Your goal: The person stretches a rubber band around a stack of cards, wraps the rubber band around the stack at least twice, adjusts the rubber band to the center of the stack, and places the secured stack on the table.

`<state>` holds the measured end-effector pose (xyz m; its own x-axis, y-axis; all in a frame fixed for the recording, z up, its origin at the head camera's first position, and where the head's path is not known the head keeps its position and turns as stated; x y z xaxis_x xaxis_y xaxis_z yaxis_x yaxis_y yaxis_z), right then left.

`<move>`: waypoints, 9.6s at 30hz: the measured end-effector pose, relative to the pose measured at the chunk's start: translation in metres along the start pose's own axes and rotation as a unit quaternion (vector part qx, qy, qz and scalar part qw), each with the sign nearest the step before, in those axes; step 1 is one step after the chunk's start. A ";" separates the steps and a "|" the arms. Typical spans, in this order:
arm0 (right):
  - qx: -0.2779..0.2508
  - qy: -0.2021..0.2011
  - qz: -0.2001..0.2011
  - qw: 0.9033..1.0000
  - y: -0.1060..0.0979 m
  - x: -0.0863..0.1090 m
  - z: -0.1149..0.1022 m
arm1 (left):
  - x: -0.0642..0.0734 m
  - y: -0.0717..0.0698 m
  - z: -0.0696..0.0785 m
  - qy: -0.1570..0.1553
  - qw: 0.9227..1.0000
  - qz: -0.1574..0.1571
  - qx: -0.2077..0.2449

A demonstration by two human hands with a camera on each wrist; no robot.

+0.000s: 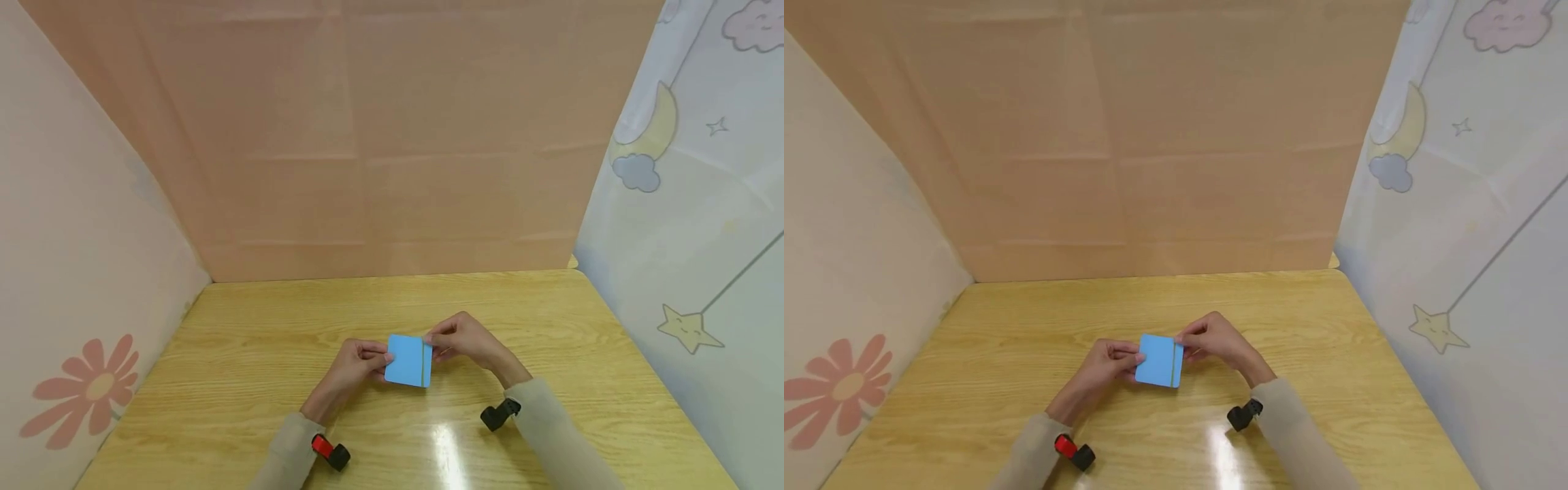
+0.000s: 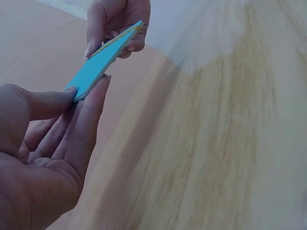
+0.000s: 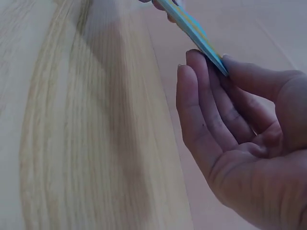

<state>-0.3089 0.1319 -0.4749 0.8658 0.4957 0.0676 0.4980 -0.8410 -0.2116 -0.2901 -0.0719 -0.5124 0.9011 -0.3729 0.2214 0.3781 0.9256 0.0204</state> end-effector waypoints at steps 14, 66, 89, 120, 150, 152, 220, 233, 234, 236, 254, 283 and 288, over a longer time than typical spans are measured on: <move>0.029 -0.008 -0.031 0.999 0.011 0.002 -0.013 | 0.005 -0.001 0.007 0.018 0.998 -0.033 -0.054; 0.035 -0.014 -0.054 0.998 0.015 0.005 -0.004 | 0.002 0.013 0.008 0.016 0.995 -0.059 -0.076; 0.042 0.003 -0.053 0.998 0.021 -0.002 -0.002 | 0.002 0.018 0.007 0.007 0.994 -0.075 -0.075; -0.120 -0.004 0.090 0.989 0.008 0.020 0.016 | -0.001 -0.004 0.007 0.021 1.000 0.020 -0.005; -0.130 -0.011 0.161 0.978 0.003 0.018 0.025 | -0.009 0.001 -0.005 0.009 0.999 0.045 0.022; -0.122 -0.010 0.169 0.978 0.000 0.018 0.023 | -0.011 0.002 -0.007 0.002 0.999 0.044 0.031; -0.089 -0.025 0.214 0.973 -0.026 0.030 0.005 | -0.017 0.075 -0.018 -0.017 0.982 0.024 0.186; -0.080 -0.029 0.205 0.975 -0.026 0.033 0.001 | -0.018 0.091 -0.022 -0.028 0.979 0.009 0.201; -0.080 -0.032 0.202 0.976 -0.025 0.033 0.001 | -0.018 0.090 -0.023 -0.028 0.979 0.013 0.200; -0.079 -0.038 0.196 0.977 -0.024 0.032 0.001 | -0.018 0.088 -0.024 -0.028 0.980 0.018 0.196; -0.085 -0.051 0.192 0.976 -0.019 0.028 0.000 | -0.013 0.070 -0.023 -0.027 0.983 0.026 0.181; -0.083 -0.028 0.185 0.979 -0.025 0.031 0.005 | -0.011 0.046 -0.017 -0.025 0.987 0.003 0.156; -0.082 -0.017 0.178 0.981 -0.022 0.030 0.007 | -0.013 0.034 -0.014 -0.023 0.991 0.022 0.134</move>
<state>-0.2944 0.1668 -0.4747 0.9853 0.1700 -0.0153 0.1689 -0.9840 -0.0565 -0.2856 -0.0361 -0.5287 0.9026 -0.3344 0.2712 0.2636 0.9272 0.2662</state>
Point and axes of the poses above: each hand's wrist, its own x-axis away from the middle knuckle, its own y-axis out of the palm, z = x × y, the point moved 9 cm from there along -x, towards the middle knuckle, and after that the axes turned 5 degrees about -y, right-handed, at the moved point
